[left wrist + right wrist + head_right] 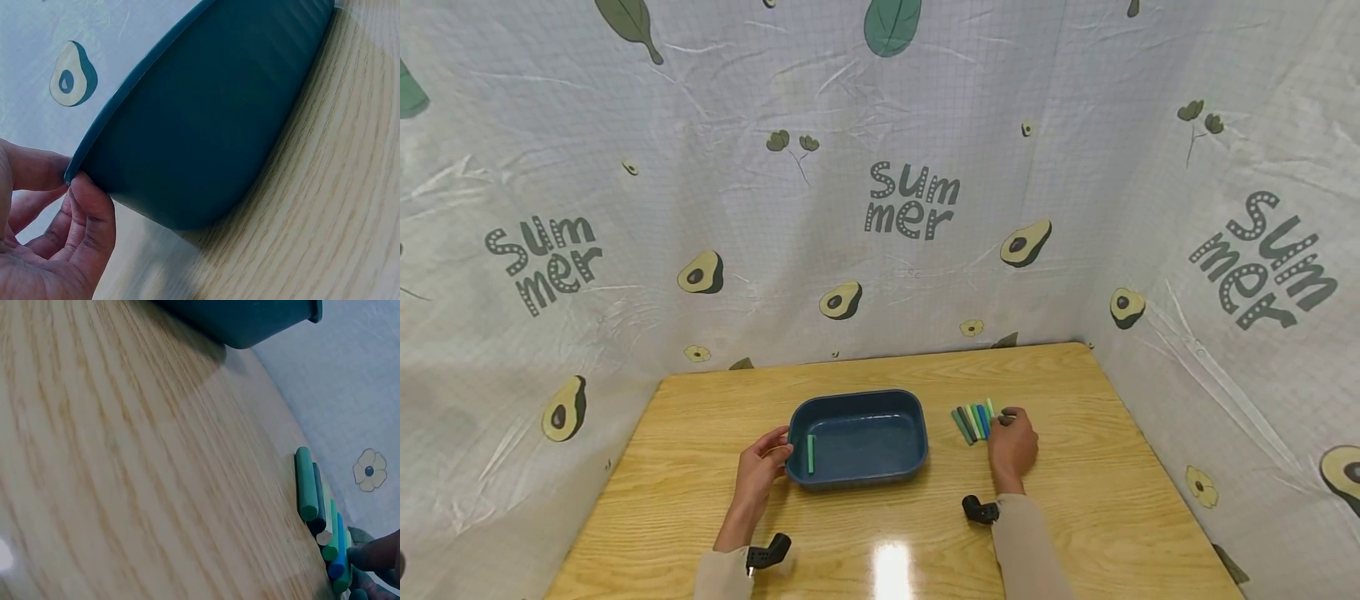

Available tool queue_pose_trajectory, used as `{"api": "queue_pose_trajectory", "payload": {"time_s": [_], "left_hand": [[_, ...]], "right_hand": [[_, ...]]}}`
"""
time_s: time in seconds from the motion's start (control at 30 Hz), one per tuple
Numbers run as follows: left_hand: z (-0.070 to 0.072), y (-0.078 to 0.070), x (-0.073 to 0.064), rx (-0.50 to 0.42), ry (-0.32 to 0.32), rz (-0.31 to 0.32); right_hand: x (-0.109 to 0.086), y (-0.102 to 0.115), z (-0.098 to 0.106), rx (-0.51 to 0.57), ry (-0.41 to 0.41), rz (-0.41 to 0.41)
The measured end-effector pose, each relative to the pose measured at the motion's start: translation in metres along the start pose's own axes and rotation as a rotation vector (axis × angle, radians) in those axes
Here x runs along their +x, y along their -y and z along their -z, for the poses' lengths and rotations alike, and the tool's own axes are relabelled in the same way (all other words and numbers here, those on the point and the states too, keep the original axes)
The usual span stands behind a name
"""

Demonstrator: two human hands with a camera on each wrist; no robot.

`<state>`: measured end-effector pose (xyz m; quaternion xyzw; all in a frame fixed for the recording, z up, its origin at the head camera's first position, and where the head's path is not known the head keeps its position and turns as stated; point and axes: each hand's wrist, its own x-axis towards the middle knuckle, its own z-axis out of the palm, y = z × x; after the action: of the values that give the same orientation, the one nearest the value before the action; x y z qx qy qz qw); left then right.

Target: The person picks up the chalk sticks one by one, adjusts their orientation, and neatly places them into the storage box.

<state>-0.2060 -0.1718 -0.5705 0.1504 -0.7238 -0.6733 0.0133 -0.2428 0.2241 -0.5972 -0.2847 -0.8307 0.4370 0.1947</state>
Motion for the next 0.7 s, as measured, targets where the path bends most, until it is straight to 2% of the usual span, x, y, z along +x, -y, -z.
{"api": "queue_pose_trajectory", "payload": {"time_s": [0.23,0.47,0.57,0.7], "left_hand": [[-0.001,0.001,0.001,-0.003,-0.008,0.0],[0.0,0.001,0.0,-0.012,0.002,0.0],[0.0,-0.011,-0.008,-0.02,0.02,0.004],[0.001,-0.012,-0.008,-0.033,0.036,0.004]], "right_hand": [[-0.001,0.002,-0.002,-0.011,0.002,0.024],[0.001,-0.001,-0.002,-0.022,-0.036,0.051],[0.003,-0.003,-0.002,-0.027,-0.034,0.07],[0.003,-0.002,-0.001,-0.018,-0.012,0.068]]}}
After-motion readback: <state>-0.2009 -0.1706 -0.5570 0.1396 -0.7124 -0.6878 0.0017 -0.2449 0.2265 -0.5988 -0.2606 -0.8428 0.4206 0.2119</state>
